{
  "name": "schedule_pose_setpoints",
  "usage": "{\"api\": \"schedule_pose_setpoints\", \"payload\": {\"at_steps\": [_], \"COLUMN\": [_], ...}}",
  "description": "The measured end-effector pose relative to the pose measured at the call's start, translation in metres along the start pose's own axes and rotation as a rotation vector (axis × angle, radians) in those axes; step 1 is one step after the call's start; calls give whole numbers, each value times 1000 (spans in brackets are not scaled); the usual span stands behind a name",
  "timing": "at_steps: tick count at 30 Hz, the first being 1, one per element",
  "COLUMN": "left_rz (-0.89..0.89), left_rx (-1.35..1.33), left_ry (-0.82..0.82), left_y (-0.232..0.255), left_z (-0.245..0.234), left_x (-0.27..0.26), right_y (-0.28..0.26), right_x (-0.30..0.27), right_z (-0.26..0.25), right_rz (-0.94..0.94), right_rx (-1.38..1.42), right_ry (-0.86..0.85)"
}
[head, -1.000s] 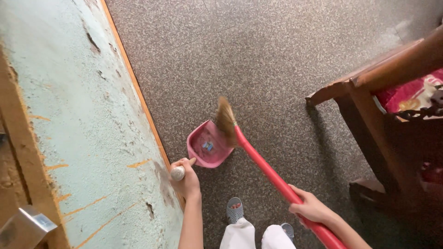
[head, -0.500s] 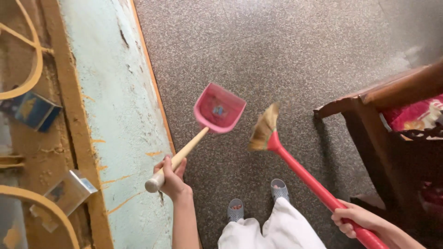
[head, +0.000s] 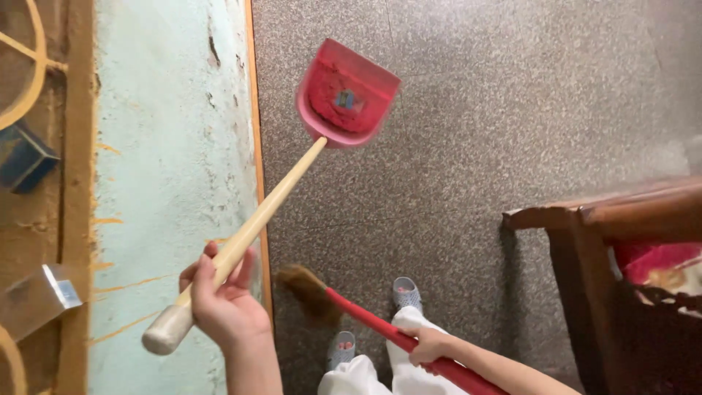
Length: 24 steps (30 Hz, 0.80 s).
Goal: The person sweeps a tiled floor using a red broom and collects debris into a pink dustpan. They move along a wall and around furniture, repeatedly sweeping small amounts of dirt into the dustpan.
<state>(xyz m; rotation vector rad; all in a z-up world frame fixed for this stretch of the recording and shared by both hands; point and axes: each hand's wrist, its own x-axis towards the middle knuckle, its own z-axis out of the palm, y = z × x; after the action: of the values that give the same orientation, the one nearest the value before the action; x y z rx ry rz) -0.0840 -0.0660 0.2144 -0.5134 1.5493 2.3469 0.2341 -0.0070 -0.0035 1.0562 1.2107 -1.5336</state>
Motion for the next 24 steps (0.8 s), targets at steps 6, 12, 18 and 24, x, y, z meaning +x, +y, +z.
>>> {"api": "schedule_pose_setpoints", "payload": {"at_steps": [6,12,18,24], "left_rz": [70,115,107,88], "left_rx": [50,84,68,1], "left_ry": [48,137,176,205], "left_y": [-28,-57,-69,-75], "left_z": [35,66,78,95], "left_x": [-27,-49,-45,-47], "right_y": [43,72,33,9], "right_x": [-7,-31,-144,-181], "right_z": [-165,-301,-324,-282], "right_rz": [74,102,55,61], "right_rx": [-291,-301,-173,-74], "right_ry": [339,642,619,246]}}
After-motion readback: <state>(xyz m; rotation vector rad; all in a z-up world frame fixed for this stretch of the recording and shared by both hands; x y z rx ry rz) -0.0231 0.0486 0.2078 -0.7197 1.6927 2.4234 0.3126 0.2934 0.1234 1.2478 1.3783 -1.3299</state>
